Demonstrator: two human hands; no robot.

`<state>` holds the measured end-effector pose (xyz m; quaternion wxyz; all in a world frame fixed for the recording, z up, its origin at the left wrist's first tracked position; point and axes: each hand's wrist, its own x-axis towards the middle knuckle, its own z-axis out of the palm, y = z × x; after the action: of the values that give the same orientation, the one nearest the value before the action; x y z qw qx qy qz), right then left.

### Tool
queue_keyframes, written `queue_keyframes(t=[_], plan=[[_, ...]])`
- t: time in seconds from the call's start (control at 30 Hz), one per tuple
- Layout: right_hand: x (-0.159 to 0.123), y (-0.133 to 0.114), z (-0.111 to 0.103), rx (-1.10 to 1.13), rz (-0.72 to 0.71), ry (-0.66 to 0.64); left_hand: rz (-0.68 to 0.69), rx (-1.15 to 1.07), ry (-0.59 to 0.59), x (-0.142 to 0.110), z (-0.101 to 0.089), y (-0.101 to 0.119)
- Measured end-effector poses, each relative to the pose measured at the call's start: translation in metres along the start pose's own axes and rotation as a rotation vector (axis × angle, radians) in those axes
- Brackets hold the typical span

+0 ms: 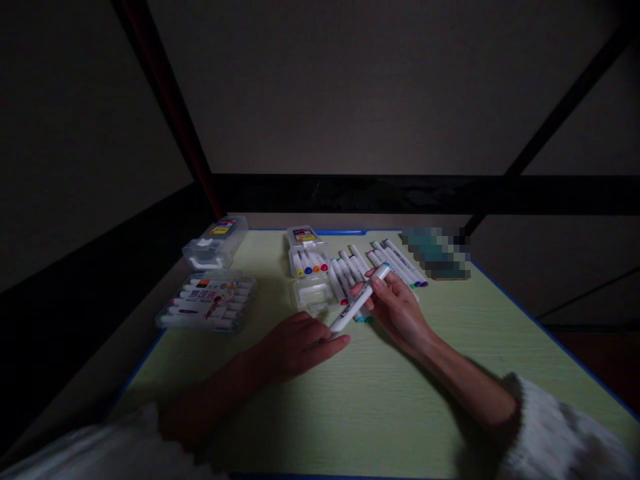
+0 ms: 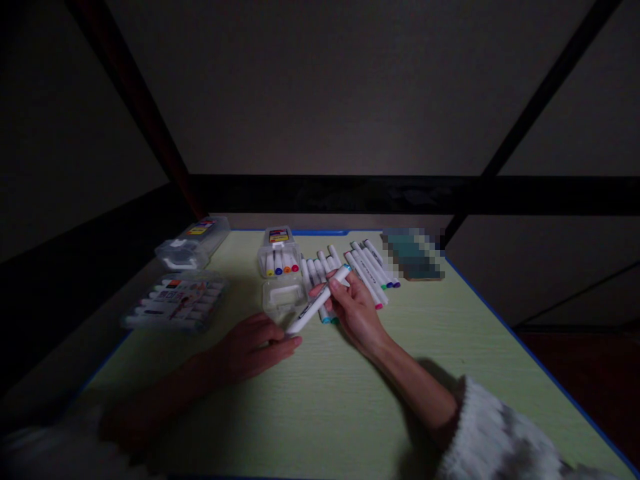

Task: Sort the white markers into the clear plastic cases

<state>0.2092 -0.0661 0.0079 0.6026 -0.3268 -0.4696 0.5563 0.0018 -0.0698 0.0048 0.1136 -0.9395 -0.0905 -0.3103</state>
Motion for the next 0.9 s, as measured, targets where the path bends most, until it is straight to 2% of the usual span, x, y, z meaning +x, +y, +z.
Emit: queue_keyframes(t=[0.4,0.63,0.9], plan=[[-0.002,0.001,0.005,0.175,0.129,-0.014,0.044,-0.045,-0.074,0.0,0.002,-0.001],[-0.005,-0.001,0.007,0.136,0.205,-0.115,0.104,-0.052,-0.111,0.003,0.002,0.004],[-0.006,-0.004,0.011,0.113,0.21,-0.135,0.123,-0.051,-0.129,0.004,0.001,0.005]])
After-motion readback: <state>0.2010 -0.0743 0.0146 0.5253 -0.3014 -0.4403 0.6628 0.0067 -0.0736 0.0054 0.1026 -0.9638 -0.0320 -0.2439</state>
